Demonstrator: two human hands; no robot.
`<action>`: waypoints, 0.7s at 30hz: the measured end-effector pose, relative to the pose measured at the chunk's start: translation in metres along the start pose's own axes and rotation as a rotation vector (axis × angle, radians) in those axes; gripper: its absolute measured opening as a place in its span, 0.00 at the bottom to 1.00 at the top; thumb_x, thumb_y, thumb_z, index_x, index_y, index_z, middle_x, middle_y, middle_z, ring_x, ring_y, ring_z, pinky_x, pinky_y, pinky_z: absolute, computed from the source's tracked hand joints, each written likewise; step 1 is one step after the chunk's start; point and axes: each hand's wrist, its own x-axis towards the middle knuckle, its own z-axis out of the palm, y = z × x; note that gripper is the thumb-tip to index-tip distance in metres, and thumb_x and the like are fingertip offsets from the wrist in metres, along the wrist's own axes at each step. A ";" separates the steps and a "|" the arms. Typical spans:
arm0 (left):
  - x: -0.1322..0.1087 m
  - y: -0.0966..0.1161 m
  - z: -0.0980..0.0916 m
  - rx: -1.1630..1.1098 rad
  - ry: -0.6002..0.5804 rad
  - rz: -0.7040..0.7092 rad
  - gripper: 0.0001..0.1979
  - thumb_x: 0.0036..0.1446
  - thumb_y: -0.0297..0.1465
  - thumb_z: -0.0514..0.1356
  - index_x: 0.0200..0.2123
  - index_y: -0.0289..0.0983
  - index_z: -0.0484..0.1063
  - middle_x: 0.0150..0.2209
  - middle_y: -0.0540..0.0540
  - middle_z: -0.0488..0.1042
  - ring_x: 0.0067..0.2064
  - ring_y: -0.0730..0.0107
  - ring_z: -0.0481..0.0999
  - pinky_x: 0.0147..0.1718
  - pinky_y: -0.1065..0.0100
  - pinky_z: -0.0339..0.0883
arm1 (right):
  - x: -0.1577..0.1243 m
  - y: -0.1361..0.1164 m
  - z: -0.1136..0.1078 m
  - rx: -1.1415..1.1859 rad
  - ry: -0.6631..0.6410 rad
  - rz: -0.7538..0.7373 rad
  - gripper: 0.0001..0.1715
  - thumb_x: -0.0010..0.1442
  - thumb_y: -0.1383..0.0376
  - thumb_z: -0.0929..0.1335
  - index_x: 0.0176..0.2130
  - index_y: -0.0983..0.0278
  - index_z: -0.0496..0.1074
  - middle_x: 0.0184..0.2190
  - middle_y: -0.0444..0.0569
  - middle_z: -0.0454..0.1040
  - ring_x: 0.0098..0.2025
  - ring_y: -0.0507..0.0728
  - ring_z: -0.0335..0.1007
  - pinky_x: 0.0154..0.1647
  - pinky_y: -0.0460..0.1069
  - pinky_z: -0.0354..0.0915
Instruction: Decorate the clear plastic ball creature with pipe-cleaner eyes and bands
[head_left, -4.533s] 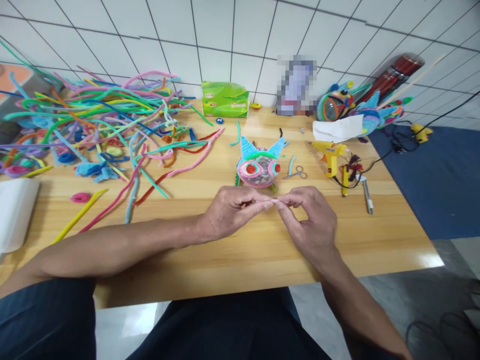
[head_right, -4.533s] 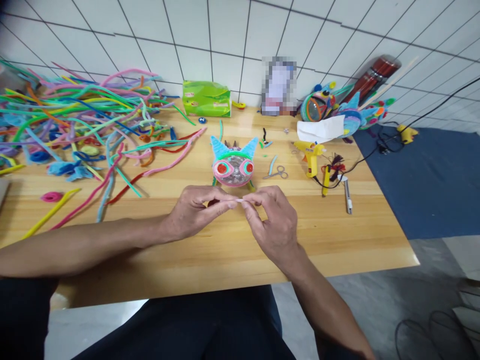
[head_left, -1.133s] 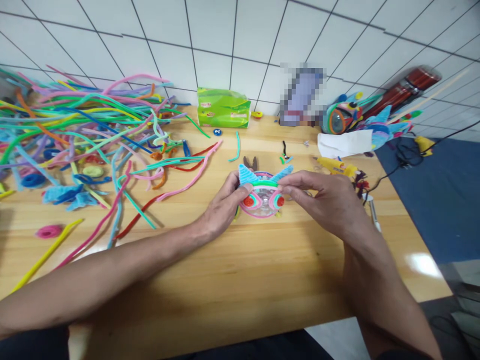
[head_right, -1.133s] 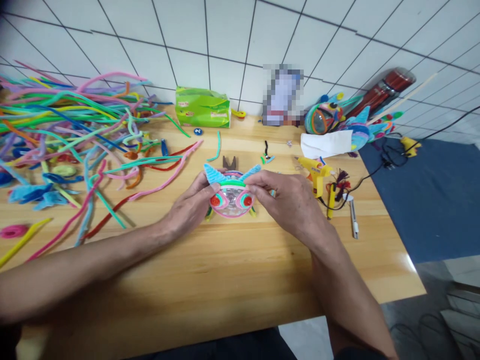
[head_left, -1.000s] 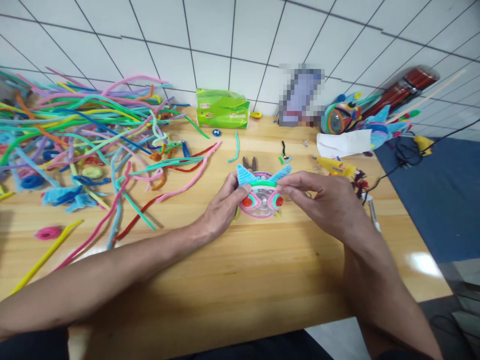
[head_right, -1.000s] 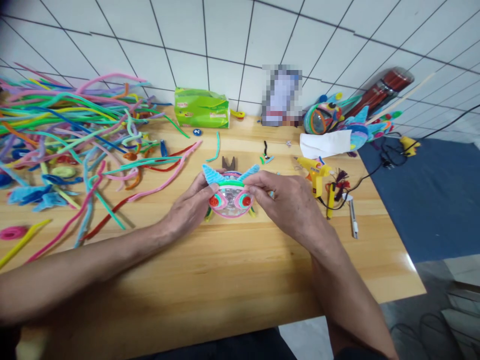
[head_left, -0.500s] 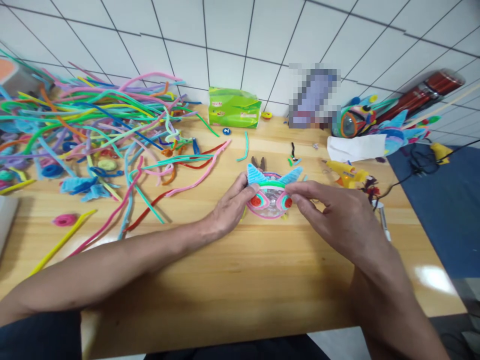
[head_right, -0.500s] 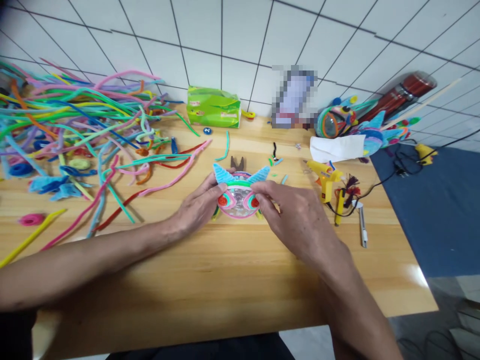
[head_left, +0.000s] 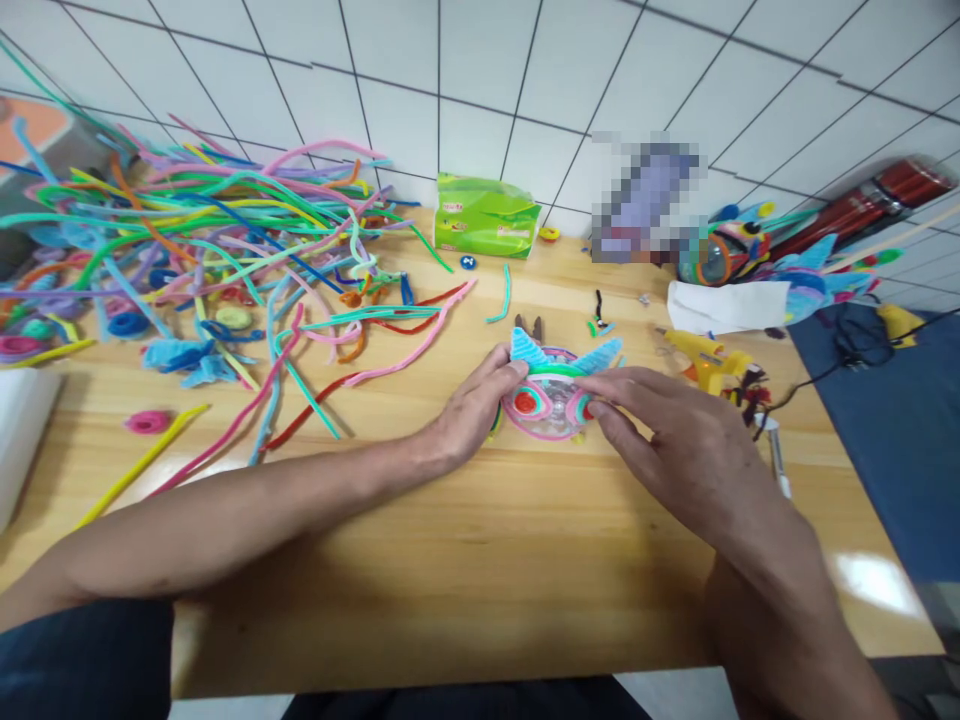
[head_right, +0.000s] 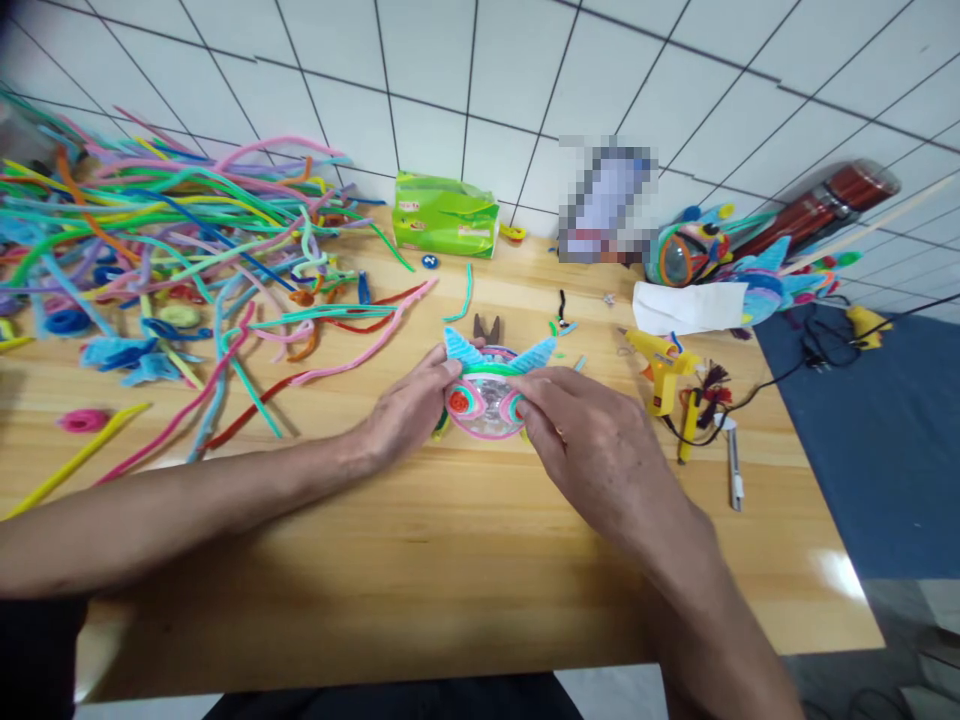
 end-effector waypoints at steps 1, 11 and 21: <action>0.000 0.000 0.000 -0.001 -0.010 0.007 0.19 0.63 0.43 0.67 0.51 0.39 0.75 0.56 0.44 0.80 0.62 0.52 0.76 0.68 0.52 0.64 | 0.000 -0.001 0.000 -0.009 -0.007 -0.010 0.15 0.75 0.70 0.65 0.53 0.63 0.81 0.49 0.55 0.86 0.49 0.62 0.86 0.46 0.56 0.82; -0.002 -0.004 -0.003 0.090 -0.017 0.061 0.13 0.65 0.41 0.64 0.48 0.40 0.75 0.49 0.46 0.79 0.56 0.57 0.76 0.65 0.56 0.67 | -0.003 -0.007 0.007 -0.041 -0.011 -0.002 0.17 0.75 0.69 0.65 0.56 0.63 0.79 0.50 0.57 0.84 0.52 0.64 0.84 0.51 0.59 0.81; -0.001 -0.009 -0.007 0.103 -0.031 0.087 0.16 0.66 0.41 0.64 0.52 0.41 0.76 0.50 0.46 0.79 0.55 0.57 0.77 0.66 0.55 0.67 | -0.002 -0.007 0.003 -0.027 -0.056 0.022 0.16 0.73 0.69 0.66 0.55 0.64 0.80 0.49 0.58 0.80 0.48 0.64 0.83 0.43 0.58 0.80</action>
